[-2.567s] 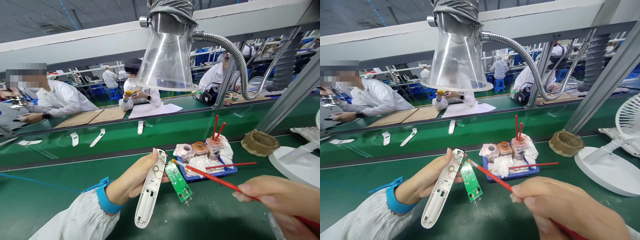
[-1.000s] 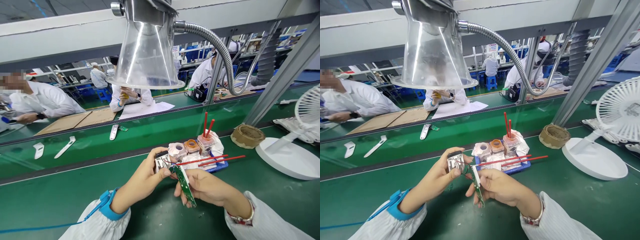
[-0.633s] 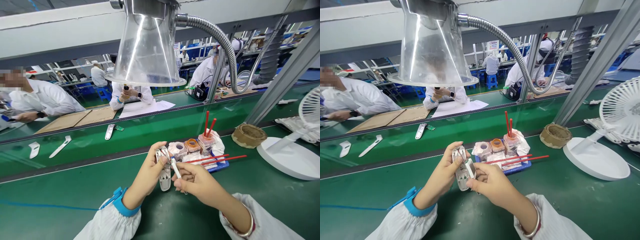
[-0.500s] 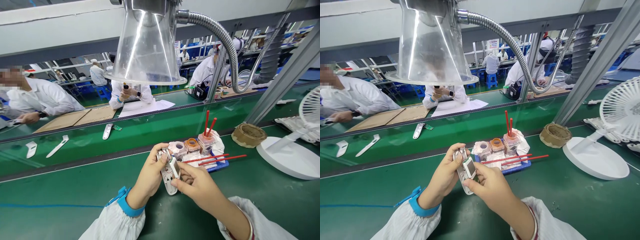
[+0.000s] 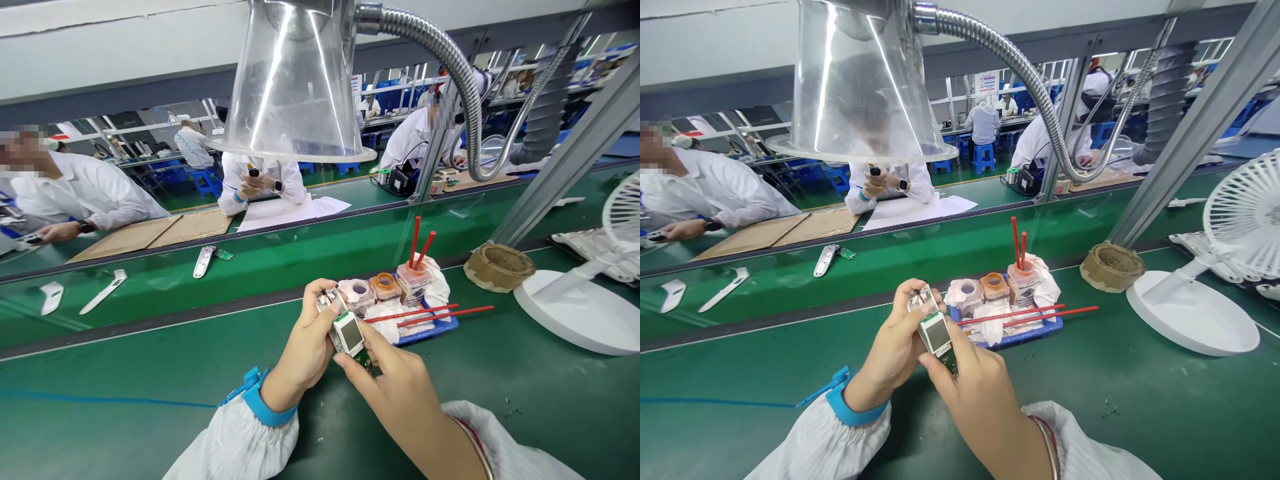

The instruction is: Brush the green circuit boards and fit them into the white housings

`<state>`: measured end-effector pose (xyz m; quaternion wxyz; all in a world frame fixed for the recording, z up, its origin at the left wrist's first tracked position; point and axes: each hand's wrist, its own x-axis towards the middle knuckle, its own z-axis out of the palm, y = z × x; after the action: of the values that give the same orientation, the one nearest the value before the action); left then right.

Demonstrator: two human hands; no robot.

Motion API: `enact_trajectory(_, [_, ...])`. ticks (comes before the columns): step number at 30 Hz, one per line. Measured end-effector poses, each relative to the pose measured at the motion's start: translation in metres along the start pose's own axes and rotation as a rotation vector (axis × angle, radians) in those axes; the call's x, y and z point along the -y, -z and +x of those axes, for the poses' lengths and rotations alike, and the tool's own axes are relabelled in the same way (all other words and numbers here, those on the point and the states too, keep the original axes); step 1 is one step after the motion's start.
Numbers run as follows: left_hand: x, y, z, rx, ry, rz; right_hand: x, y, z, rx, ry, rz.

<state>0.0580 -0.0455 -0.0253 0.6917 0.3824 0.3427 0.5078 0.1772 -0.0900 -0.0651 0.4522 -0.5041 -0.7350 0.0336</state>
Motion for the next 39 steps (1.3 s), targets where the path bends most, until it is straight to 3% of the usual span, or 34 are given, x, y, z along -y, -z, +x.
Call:
enact_trajectory(6, [-0.002, 0.004, 0.001, 0.105, -0.017, -0.046, 0.002, -0.005, 0.003, -0.110, 0.020, 0.013])
enact_trajectory(10, [-0.009, 0.003, -0.004, 0.098, 0.064, -0.050, 0.000, -0.011, 0.001, -0.186, 0.054, 0.012])
enact_trajectory(17, [-0.018, 0.002, -0.008, 0.067, 0.207, -0.176, 0.002, -0.013, 0.004, -0.211, 0.051, -0.012])
enact_trajectory(20, [-0.013, 0.000, -0.008, 0.018, 0.179, -0.208, 0.004, -0.012, 0.005, -0.171, 0.031, -0.035])
enact_trajectory(27, [-0.009, -0.003, -0.011, 0.022, 0.113, -0.165, 0.010, 0.008, 0.007, 0.079, 0.003, -0.126])
enact_trajectory(33, [-0.015, -0.004, -0.012, 0.033, 0.112, -0.172, 0.013, 0.024, 0.019, 0.148, 0.150, -0.128])
enact_trajectory(39, [-0.020, 0.002, -0.015, 0.156, 0.195, -0.163, 0.003, 0.027, 0.018, 0.233, 0.175, -0.027])
